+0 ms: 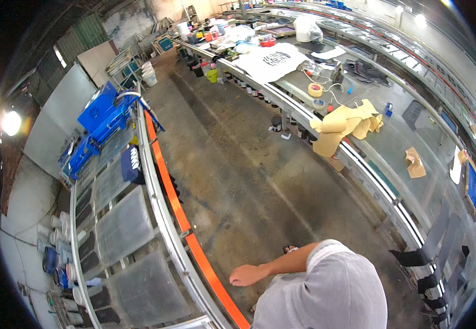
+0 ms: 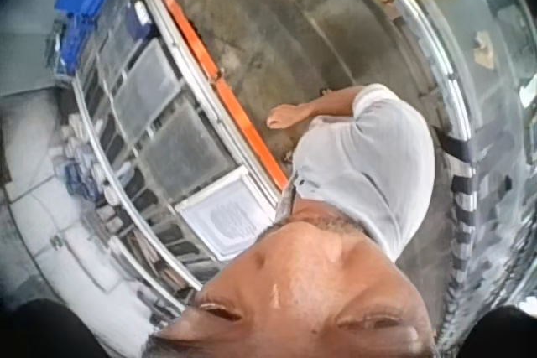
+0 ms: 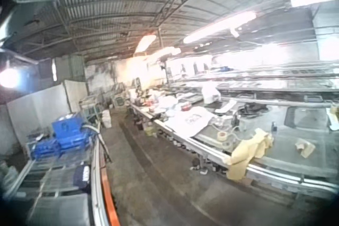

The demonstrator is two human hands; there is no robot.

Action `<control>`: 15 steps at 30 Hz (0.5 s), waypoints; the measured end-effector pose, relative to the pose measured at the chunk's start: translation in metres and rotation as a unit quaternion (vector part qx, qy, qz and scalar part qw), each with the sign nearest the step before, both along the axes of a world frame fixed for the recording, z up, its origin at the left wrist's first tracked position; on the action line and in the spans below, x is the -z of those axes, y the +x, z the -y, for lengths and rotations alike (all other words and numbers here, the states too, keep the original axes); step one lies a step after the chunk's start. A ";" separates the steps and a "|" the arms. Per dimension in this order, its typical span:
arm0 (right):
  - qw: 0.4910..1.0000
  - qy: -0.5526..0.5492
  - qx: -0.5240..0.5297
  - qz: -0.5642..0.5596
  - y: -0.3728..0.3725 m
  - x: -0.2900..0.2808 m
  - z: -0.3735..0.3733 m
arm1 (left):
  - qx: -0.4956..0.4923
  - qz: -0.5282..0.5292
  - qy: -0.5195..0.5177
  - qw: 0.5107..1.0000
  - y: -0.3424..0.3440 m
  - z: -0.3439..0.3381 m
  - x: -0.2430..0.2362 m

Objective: The person aligns a stencil with a burger graphic onto a drying rack, then writes on a screen frame with a marker. They move to a workbench and use a squeegee to spread blue ink across a screen printing frame.

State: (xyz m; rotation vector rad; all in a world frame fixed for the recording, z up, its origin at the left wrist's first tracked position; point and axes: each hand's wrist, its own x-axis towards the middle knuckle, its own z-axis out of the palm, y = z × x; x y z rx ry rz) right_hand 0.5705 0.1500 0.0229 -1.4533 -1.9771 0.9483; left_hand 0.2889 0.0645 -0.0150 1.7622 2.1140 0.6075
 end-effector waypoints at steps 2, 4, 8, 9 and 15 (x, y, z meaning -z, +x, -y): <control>0.995 -0.028 0.095 -0.017 0.065 0.011 0.014 | 0.041 -0.004 -0.040 0.998 0.037 0.003 0.001; 0.985 -0.053 0.165 0.008 0.113 0.025 0.014 | 0.045 -0.016 -0.076 0.996 0.043 0.014 0.000; 0.943 -0.189 0.262 0.081 0.173 0.009 0.006 | -0.029 -0.008 -0.174 0.984 0.062 0.071 -0.011; 0.959 -0.134 0.216 0.121 0.195 0.026 0.008 | -0.049 0.002 -0.194 0.980 0.073 0.089 -0.012; 0.987 -0.104 0.121 0.024 0.180 0.079 0.016 | -0.187 0.062 -0.241 0.950 0.148 0.221 -0.019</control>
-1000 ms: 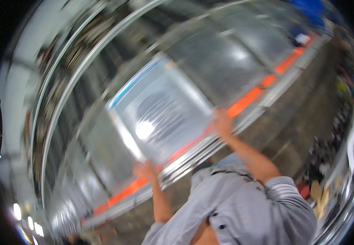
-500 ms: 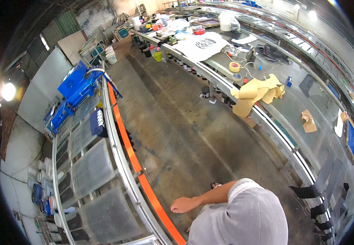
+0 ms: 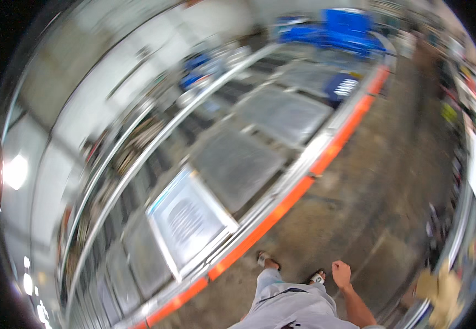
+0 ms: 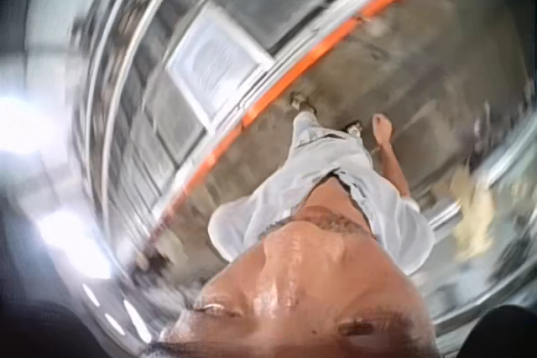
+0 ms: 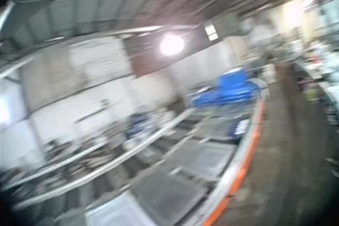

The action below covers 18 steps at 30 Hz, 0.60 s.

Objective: The person aligns a stencil with a burger graphic onto a drying rack, then writes on a screen frame with a marker. They move to a workbench and use a squeegee to spread blue ink across a screen printing frame.

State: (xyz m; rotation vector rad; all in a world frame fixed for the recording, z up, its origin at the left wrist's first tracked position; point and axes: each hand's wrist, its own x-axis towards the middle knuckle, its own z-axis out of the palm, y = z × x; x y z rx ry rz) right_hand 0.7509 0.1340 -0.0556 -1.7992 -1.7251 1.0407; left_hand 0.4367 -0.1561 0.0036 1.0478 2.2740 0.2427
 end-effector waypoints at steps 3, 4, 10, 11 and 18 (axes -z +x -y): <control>0.992 -0.016 -0.110 -0.059 -0.045 -0.007 -0.023 | 0.007 -0.060 -0.017 0.998 0.026 0.020 0.007; 0.986 -0.020 -0.155 -0.064 -0.063 -0.014 -0.029 | 0.016 -0.091 -0.030 0.995 0.030 0.024 0.011; 0.942 -0.049 -0.329 -0.041 -0.140 -0.062 -0.072 | 0.053 -0.301 -0.224 0.926 0.054 0.074 0.099; 0.944 -0.052 -0.325 -0.033 -0.150 -0.063 -0.082 | 0.032 -0.255 -0.230 0.939 0.050 0.067 0.108; 0.937 -0.073 -0.340 -0.002 -0.214 -0.069 -0.097 | -0.275 0.075 0.053 0.957 0.025 0.024 0.015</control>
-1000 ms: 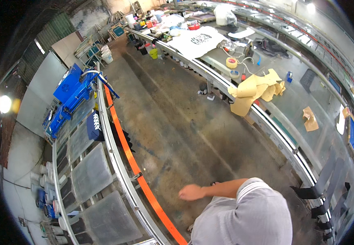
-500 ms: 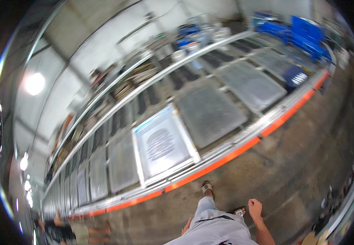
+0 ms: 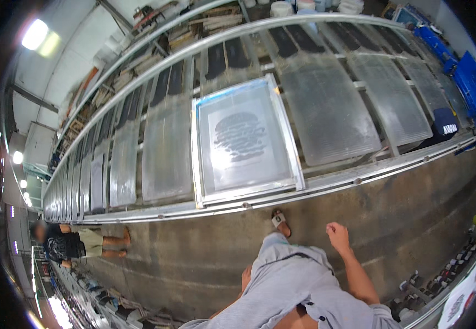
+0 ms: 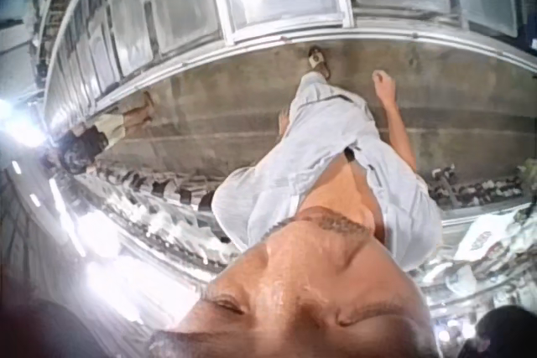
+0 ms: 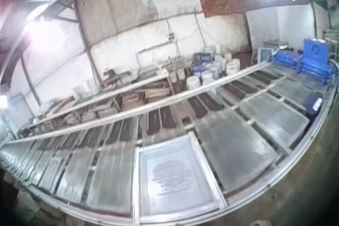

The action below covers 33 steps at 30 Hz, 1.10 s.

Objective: The person aligns a stencil with a burger graphic onto a drying rack, then writes on a screen frame with a marker. They move to a workbench and use a squeegee to spread blue ink across a screen printing frame.

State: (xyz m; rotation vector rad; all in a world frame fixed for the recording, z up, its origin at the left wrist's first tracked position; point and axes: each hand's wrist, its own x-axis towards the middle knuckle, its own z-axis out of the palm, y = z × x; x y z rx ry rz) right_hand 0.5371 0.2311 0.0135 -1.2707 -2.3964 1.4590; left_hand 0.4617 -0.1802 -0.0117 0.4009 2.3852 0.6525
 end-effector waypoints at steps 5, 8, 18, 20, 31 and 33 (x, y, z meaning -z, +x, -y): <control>0.995 -0.057 -0.078 -0.008 -0.079 -0.020 0.014 | -0.224 0.011 0.189 0.956 -0.049 0.007 -0.061; 0.985 -0.129 -0.111 -0.039 -0.132 -0.036 0.022 | -0.436 0.035 0.290 0.851 -0.115 -0.005 -0.086; 0.865 -0.475 -0.081 -0.141 -0.310 -0.101 0.052 | -0.512 0.219 0.584 0.591 -0.267 -0.239 -0.126; 0.869 -0.471 -0.061 -0.140 -0.337 -0.108 0.033 | -0.484 0.205 0.546 0.652 -0.267 -0.260 -0.127; 0.864 -0.473 -0.153 -0.072 -0.388 -0.044 -0.035 | -0.293 0.390 0.460 0.742 -0.263 -0.250 -0.076; 0.807 -0.532 -0.034 -0.253 -0.416 -0.031 -0.064 | -0.273 0.310 0.452 0.790 -0.250 -0.233 -0.084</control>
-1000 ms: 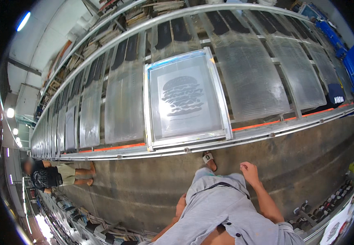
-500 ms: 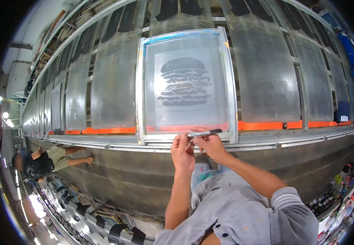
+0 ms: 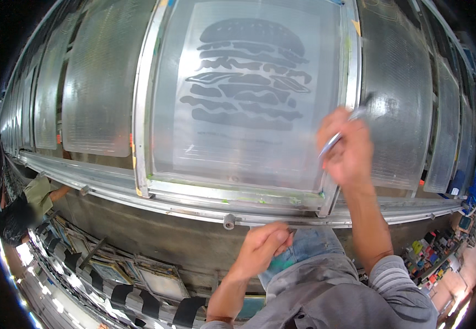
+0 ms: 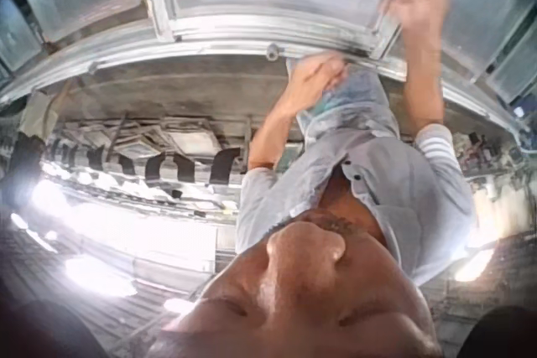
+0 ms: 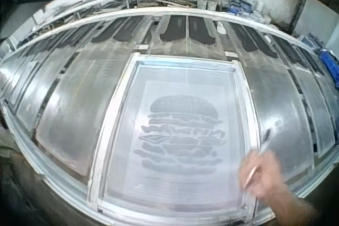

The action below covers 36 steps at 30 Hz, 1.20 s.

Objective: The person aligns a stencil with a burger graphic onto a drying rack, then writes on a screen frame with a marker. They move to a workbench and use a squeegee to spread blue ink across a screen printing frame.

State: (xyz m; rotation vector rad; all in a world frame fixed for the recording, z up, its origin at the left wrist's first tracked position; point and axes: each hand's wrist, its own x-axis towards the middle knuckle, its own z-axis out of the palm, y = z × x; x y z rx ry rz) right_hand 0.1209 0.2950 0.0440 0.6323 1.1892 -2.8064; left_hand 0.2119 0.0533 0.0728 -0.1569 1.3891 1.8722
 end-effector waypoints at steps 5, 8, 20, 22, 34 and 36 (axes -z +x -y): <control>0.976 0.218 -0.022 -0.015 0.007 0.020 0.043 | -0.019 -0.440 -0.282 0.852 -0.040 0.048 0.022; 0.936 0.313 -0.142 -0.082 0.016 0.041 0.068 | 0.073 -0.492 -0.357 0.791 -0.076 0.054 0.036; 0.925 0.347 -0.087 -0.125 0.001 0.066 0.104 | 0.190 -0.508 -0.396 0.741 -0.088 0.055 0.065; 0.890 0.424 -0.094 -0.136 0.001 0.069 0.101 | 0.207 -0.504 -0.410 0.731 -0.088 0.055 0.064; 0.808 0.552 -0.091 -0.184 -0.007 0.075 0.102 | 0.191 -0.493 -0.419 0.738 -0.091 0.050 0.066; 0.804 0.556 -0.095 -0.190 -0.007 0.076 0.102 | 0.189 -0.495 -0.417 0.739 -0.092 0.050 0.067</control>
